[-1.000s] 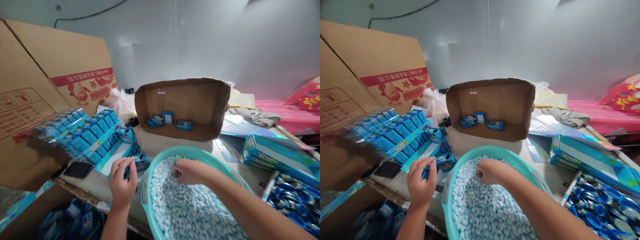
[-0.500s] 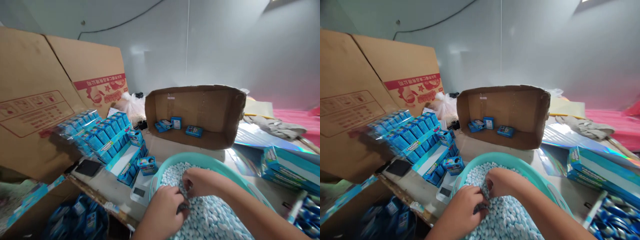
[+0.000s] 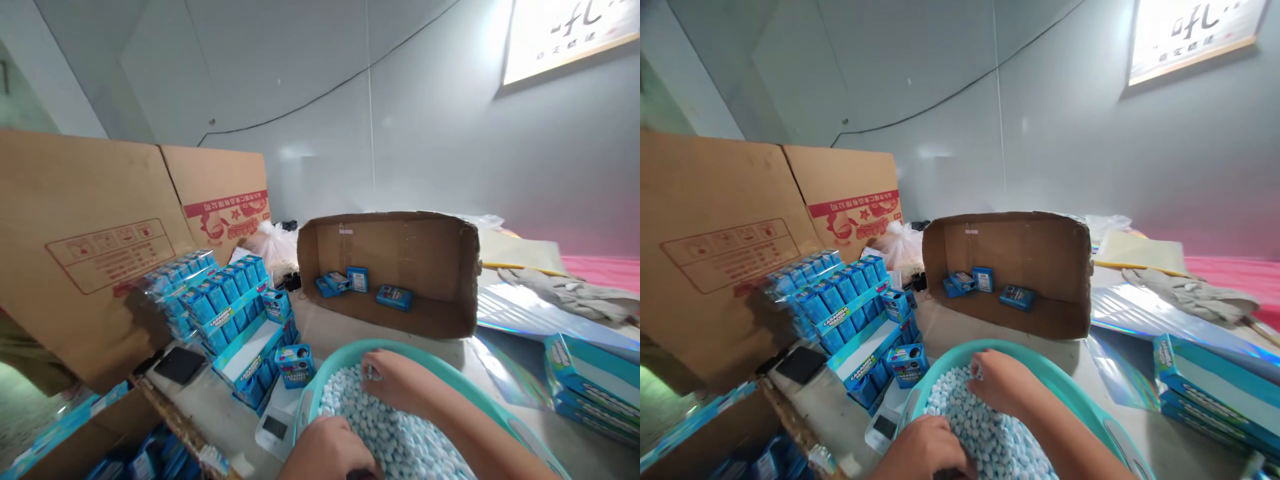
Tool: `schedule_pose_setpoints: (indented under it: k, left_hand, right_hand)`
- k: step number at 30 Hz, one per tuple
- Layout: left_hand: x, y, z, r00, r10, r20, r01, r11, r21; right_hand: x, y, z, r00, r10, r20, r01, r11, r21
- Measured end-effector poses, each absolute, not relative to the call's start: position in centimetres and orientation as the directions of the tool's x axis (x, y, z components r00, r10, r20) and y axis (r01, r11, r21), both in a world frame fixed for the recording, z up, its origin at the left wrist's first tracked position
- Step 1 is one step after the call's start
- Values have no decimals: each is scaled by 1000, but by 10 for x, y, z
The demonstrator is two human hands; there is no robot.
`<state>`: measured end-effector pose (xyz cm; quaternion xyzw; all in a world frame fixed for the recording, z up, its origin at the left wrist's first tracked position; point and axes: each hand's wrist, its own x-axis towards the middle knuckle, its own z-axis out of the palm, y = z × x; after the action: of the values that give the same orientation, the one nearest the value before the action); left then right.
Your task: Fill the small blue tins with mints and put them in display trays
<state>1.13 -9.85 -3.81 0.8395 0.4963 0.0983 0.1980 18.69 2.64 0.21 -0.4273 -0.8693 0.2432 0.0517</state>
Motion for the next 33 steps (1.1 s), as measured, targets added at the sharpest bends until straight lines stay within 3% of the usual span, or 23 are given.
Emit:
schedule_pose_setpoints:
  k: [2,5,8,15,19,22,28,33]
  left_hand:
    - [12,-101,-42,487,871,68,785,-470,403]
    - [12,-109,-27,472,829,300,705,-559,437]
    - [4,-113,2,308,839,449,695,-521,496]
    - [-44,-68,16,-192,851,488,861,-92,500]
    - [-39,-44,-4,-303,861,409,936,189,297]
    - [-28,-41,-13,-340,832,437,938,270,216]
    - [-38,-51,-24,-341,758,556,925,166,341]
    - [-63,-78,-21,-206,771,602,902,-89,422]
  right_hand:
    - [185,29,-4,-620,784,-34,688,522,-504]
    - [180,25,-9,-610,792,-29,686,511,-518]
    - [176,19,-9,-620,783,-48,706,531,-469]
    - [171,12,-15,-647,759,-68,682,537,-496]
    - [169,11,-20,-649,756,-81,674,522,-523]
    - [171,13,-19,-668,740,-84,658,534,-531]
    - [175,16,-11,-700,708,-98,635,553,-540]
    - [177,20,-13,-709,693,-133,635,544,-548]
